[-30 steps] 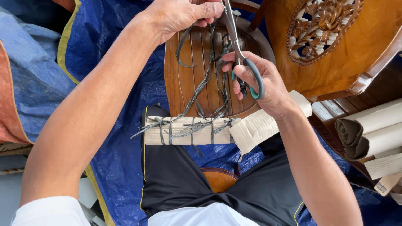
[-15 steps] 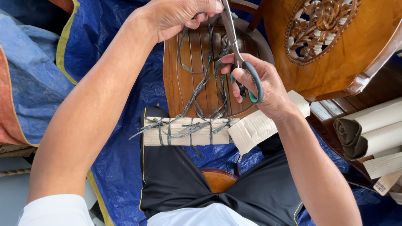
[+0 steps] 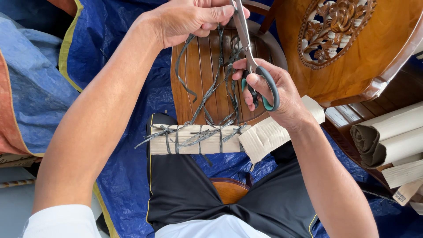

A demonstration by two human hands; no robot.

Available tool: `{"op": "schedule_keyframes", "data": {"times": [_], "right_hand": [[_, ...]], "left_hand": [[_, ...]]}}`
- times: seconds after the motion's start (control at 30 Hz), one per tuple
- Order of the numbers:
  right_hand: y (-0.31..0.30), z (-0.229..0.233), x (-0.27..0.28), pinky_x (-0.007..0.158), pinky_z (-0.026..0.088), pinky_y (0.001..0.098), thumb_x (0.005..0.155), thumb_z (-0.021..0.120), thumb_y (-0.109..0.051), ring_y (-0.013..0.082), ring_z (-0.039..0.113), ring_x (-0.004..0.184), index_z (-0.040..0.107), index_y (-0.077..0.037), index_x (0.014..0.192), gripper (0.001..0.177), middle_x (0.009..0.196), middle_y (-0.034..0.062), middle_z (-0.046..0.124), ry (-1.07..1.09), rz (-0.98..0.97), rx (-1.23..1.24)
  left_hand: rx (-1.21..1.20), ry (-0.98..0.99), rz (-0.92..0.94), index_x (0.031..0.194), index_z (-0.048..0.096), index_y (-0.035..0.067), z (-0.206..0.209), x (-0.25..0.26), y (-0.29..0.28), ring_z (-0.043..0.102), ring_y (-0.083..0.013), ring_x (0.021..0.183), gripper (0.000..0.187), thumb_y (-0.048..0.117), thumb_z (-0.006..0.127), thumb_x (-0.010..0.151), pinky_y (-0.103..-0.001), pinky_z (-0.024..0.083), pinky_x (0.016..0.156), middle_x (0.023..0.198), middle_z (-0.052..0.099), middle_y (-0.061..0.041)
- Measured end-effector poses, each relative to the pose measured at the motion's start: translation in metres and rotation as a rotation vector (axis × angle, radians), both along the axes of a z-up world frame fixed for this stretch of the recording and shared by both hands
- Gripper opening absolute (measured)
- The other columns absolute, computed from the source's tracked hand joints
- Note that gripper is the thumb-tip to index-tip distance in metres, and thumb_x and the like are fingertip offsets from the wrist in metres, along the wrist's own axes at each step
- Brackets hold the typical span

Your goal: Wrapping a wooden chair with cardboard and securing it with plastic straps for transport.

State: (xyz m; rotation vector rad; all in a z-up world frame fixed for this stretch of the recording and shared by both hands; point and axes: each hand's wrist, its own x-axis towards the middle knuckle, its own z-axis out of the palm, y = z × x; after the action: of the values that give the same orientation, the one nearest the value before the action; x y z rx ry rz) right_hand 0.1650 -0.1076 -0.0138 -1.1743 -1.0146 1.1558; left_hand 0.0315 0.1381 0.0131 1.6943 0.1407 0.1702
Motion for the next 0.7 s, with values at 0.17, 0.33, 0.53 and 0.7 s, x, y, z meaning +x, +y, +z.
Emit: {"op": "schedule_keyframes", "data": {"times": [0.17, 0.33, 0.53, 0.7], "right_hand": [[0.0, -0.001, 0.0, 0.058, 0.052, 0.0241, 0.089, 0.077, -0.053, 0.0069, 0.061, 0.069, 0.064, -0.002, 0.135, 0.071, 0.107, 0.0061, 0.066, 0.034, 0.0, 0.003], [-0.003, -0.007, 0.002, 0.058, 0.051, 0.024, 0.089, 0.076, -0.053, 0.0076, 0.06, 0.07, 0.063, -0.001, 0.136, 0.071, 0.109, 0.0074, 0.065, 0.056, -0.018, -0.013], [-0.008, -0.021, 0.009, 0.065, 0.05, 0.0263, 0.096, 0.071, -0.05, 0.0122, 0.061, 0.078, 0.058, 0.002, 0.135, 0.067, 0.116, 0.0104, 0.064, 0.243, 0.02, 0.04], [-0.009, -0.03, 0.015, 0.064, 0.051, 0.0277, 0.097, 0.068, -0.049, 0.0122, 0.06, 0.077, 0.059, 0.001, 0.135, 0.063, 0.111, 0.0083, 0.064, 0.319, -0.017, 0.023]], "left_hand": [[-0.081, -0.018, -0.041, 0.139, 0.066, 0.011, -0.01, 0.002, -0.002, 0.038, 0.0041, 0.066, 0.033, 0.023, 0.056, 0.109, -0.012, 0.028, 0.053, 0.09, 0.053, 0.011], [-0.207, 0.013, -0.023, 0.131, 0.071, 0.012, -0.025, 0.01, -0.006, 0.045, 0.0025, 0.071, 0.032, 0.028, 0.054, 0.109, -0.013, 0.031, 0.053, 0.094, 0.059, 0.009], [-0.098, 0.013, 0.133, 0.111, 0.072, 0.013, -0.043, 0.024, -0.013, 0.051, 0.0019, 0.073, 0.017, 0.026, 0.067, 0.102, -0.017, 0.035, 0.059, 0.093, 0.069, 0.01], [-0.119, -0.046, 0.11, 0.11, 0.076, 0.011, -0.062, 0.037, -0.02, 0.065, -0.0026, 0.089, 0.016, 0.024, 0.071, 0.102, -0.02, 0.051, 0.083, 0.096, 0.074, 0.005]]}}
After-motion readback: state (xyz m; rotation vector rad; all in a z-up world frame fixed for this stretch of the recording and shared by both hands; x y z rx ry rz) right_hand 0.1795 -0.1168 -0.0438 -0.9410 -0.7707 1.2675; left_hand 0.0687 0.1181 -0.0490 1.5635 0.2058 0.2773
